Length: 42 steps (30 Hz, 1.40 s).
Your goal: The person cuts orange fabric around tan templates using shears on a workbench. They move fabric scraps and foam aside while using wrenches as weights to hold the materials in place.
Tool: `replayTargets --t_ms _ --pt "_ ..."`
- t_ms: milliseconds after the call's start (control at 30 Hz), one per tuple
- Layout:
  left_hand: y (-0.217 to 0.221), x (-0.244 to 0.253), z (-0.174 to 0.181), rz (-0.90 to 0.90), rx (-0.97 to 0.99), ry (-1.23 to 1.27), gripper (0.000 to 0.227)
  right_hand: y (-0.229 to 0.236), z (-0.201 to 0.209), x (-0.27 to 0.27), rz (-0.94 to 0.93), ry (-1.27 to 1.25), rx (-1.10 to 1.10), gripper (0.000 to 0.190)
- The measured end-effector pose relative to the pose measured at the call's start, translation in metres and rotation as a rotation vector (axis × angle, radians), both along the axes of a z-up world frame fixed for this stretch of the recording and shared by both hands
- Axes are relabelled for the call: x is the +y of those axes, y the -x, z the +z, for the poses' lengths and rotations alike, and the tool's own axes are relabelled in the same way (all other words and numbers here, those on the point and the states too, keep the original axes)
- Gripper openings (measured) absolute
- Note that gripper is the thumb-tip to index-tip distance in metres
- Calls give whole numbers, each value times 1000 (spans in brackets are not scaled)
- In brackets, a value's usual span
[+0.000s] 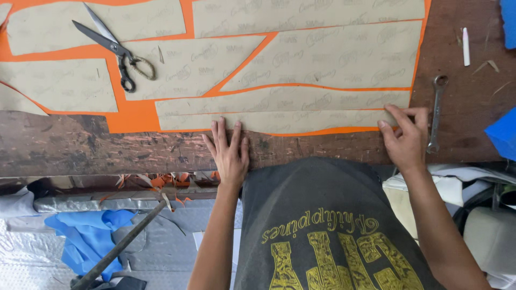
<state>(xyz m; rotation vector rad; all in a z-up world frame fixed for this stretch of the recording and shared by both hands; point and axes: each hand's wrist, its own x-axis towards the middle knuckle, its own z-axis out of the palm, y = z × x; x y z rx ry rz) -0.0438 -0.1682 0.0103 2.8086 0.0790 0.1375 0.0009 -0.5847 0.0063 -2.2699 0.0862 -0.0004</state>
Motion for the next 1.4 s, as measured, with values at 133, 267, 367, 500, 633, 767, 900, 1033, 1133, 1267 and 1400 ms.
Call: replayTargets --t_ms 133,267,367,500,633,767,900,1033,1133,1267,1400 --pt "2 7 3 25 -73 27 40 6 -6 -17 -97 53 -10 28" --pt "-7 13 14 100 -153 62 37 3 -24 -57 -204 116 -111 17" --pt "-19 10 28 34 -194 81 39 -13 -41 -85 -293 90 -152 22" --pt "-35 -20 42 -75 -161 159 42 -45 -55 -112 -317 235 -176 31" --pt "-58 -50 45 -143 -157 185 43 -78 -48 -125 -319 318 -150 36" --pt "-66 -51 49 -171 -149 167 43 -91 -40 -115 -462 -13 -30 33" --pt "-63 -53 49 -195 -89 160 44 -66 -34 -93 -439 -37 -12 31" --pt "-48 -57 46 -194 -91 155 42 -19 -29 -58 -330 69 -98 27" --pt "-39 -56 42 -174 -98 132 42 11 -30 -40 -373 88 -12 25" --pt "-26 -45 38 -121 -112 155 42 32 -37 -57 -422 355 -37 33" --pt "-25 -36 35 -130 -31 56 42 28 -53 -88 -374 312 117 25"
